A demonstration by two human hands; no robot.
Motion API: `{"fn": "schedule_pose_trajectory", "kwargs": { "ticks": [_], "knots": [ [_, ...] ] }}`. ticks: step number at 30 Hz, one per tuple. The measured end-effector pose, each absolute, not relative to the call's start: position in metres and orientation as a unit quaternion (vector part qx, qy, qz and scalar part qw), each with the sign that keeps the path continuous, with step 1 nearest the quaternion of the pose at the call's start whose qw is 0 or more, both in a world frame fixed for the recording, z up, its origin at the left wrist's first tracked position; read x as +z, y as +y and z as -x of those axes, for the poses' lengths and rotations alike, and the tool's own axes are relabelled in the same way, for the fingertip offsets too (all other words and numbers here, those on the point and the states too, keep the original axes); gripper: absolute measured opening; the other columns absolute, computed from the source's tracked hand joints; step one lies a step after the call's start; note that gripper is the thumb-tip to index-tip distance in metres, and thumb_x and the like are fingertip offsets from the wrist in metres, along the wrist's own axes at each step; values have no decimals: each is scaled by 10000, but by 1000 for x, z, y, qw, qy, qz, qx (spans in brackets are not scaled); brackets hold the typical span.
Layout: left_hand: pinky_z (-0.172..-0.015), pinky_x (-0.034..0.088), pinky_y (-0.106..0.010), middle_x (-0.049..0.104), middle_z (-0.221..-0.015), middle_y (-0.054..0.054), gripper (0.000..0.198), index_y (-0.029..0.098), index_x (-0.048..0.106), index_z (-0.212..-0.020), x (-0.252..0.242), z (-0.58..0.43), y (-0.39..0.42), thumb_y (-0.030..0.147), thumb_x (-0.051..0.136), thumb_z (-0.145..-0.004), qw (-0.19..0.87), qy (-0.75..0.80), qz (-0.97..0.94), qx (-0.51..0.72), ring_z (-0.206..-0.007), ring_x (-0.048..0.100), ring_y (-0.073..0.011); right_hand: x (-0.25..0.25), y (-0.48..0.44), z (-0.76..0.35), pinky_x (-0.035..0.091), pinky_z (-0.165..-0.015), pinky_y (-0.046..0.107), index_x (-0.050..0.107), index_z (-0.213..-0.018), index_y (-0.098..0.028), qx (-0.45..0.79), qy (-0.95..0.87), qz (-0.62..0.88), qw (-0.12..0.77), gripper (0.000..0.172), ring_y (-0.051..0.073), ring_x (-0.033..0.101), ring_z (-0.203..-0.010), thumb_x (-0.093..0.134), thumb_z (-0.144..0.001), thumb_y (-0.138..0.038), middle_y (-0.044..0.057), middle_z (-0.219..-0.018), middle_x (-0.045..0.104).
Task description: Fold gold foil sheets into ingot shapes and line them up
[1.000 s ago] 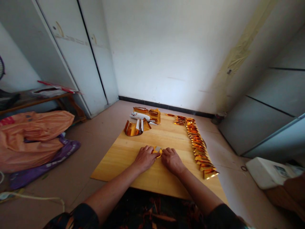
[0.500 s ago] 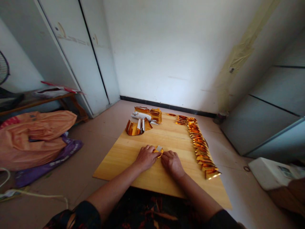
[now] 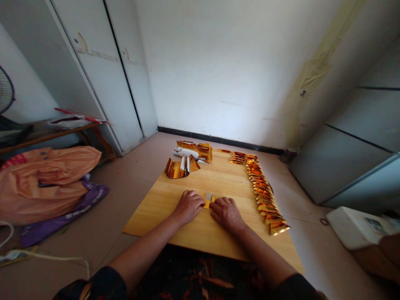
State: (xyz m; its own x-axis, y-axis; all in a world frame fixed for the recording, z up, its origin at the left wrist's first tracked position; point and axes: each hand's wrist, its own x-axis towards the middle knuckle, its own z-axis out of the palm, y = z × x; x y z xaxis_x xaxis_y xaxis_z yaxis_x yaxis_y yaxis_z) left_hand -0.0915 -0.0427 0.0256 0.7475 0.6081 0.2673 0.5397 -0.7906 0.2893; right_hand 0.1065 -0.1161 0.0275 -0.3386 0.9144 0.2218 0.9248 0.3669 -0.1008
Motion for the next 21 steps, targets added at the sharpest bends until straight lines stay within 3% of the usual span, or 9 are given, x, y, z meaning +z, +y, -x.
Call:
{"fn": "schedule_pose_trajectory", "kwargs": {
  "ticks": [5,12,21],
  "knots": [
    [-853,403,-307,680,-988,-22,170,234,663,-948,22,97,-27,222,509,-877,126,227,-950,172,-929,566,-168,32,-113,-117,241,-832,338,633,-1011,-275,1,-828,548,117,187,183,486,-948,504,-903,-356,37,-967,628],
    [-804,440,-280,673,-940,-26,177,226,635,-989,13,97,-26,242,478,-909,79,193,-958,195,-880,580,-153,33,-113,-119,235,-820,331,637,-1007,-301,23,-827,549,115,202,183,489,-951,598,-836,-401,14,-991,623],
    [-753,471,-274,672,-888,-39,231,212,596,-1081,5,98,-26,187,430,-921,-7,164,-956,242,-837,604,-146,26,-109,-113,214,-850,345,668,-906,-279,-34,-814,567,123,167,171,494,-902,552,-874,-393,14,-889,629]
  ]
}}
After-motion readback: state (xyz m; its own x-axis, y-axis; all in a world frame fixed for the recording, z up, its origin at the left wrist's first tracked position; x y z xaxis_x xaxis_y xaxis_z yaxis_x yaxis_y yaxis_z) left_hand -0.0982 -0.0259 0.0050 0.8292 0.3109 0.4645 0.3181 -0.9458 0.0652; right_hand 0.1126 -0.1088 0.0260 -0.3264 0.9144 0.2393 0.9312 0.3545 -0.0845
